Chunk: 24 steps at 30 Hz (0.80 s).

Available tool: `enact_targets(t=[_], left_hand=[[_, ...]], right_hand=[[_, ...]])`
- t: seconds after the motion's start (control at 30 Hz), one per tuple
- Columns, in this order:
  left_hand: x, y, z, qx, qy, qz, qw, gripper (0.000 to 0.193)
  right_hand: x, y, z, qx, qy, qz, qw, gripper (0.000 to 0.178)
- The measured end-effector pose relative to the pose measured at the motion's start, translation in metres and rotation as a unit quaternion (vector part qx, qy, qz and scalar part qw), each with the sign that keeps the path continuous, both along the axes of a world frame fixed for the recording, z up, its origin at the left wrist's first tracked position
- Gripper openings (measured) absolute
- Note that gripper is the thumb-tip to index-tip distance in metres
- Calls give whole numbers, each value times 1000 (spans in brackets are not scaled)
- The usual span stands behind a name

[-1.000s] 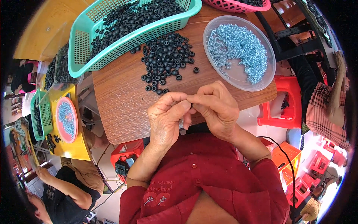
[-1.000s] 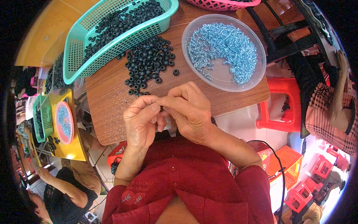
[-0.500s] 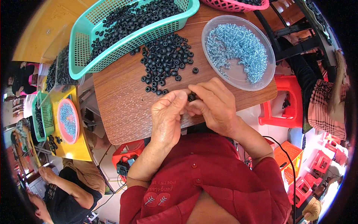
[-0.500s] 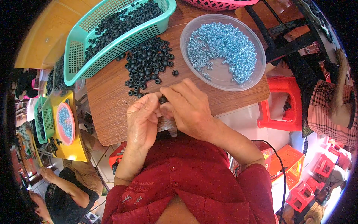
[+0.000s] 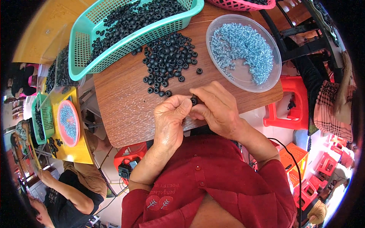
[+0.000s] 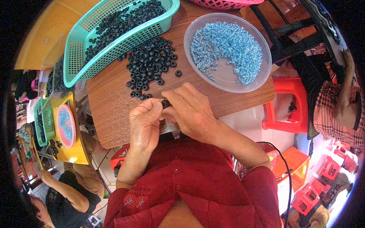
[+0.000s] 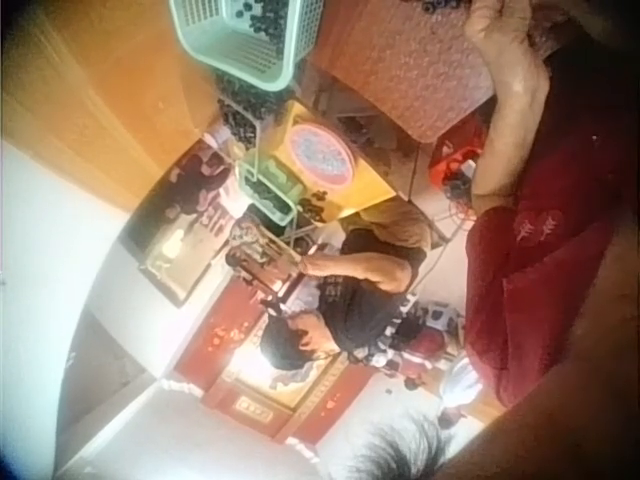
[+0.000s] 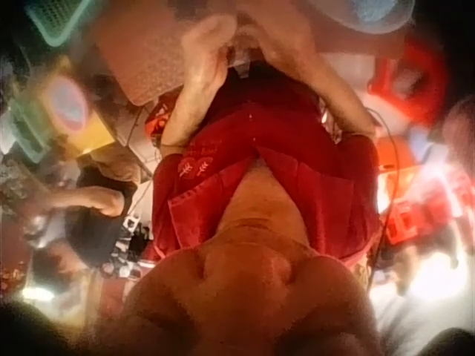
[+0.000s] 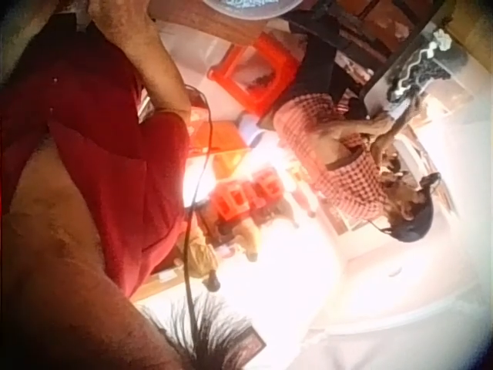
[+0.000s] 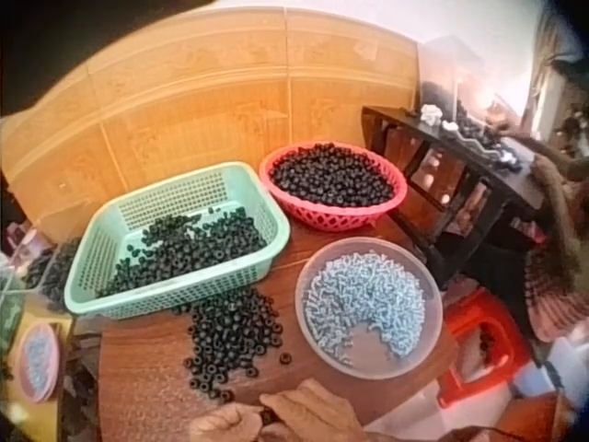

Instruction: The person assembles components by picking up small springs from a plastic tray and inserting them into black grommets by hand.

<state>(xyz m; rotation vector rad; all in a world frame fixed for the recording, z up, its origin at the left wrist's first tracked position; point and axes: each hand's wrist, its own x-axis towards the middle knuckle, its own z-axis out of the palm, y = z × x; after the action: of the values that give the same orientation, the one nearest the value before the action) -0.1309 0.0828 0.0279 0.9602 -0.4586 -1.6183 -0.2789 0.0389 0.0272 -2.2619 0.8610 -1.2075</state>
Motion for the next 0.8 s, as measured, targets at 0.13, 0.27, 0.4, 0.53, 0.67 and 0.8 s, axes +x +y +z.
enact_targets(t=[0.13, 0.27, 0.4, 0.53, 0.67, 0.8], left_hand=[[-1, 0, 1, 8, -18, 15, 1000, 17], [-4, 2, 1, -27, -61, 28, 997, 19], [-6, 3, 2, -35, -89, 33, 995, 19], [-4, 4, -1, -74, -139, 28, 987, 19], [-3, 5, -2, -101, -211, 24, 972, 18], [-2, 6, -2, -104, -253, 31, 961, 17]], right_hand=[[-1, 2, -4, -4, 11, 1, 1000, 40], [-2, 3, -2, -11, 31, 5, 999, 41], [-2, 2, 0, -22, 63, 2, 998, 36], [-1, 4, 5, -23, 84, -6, 996, 39], [2, 5, 10, -25, 105, -11, 994, 38], [4, 5, 12, -23, 114, -11, 993, 38]])
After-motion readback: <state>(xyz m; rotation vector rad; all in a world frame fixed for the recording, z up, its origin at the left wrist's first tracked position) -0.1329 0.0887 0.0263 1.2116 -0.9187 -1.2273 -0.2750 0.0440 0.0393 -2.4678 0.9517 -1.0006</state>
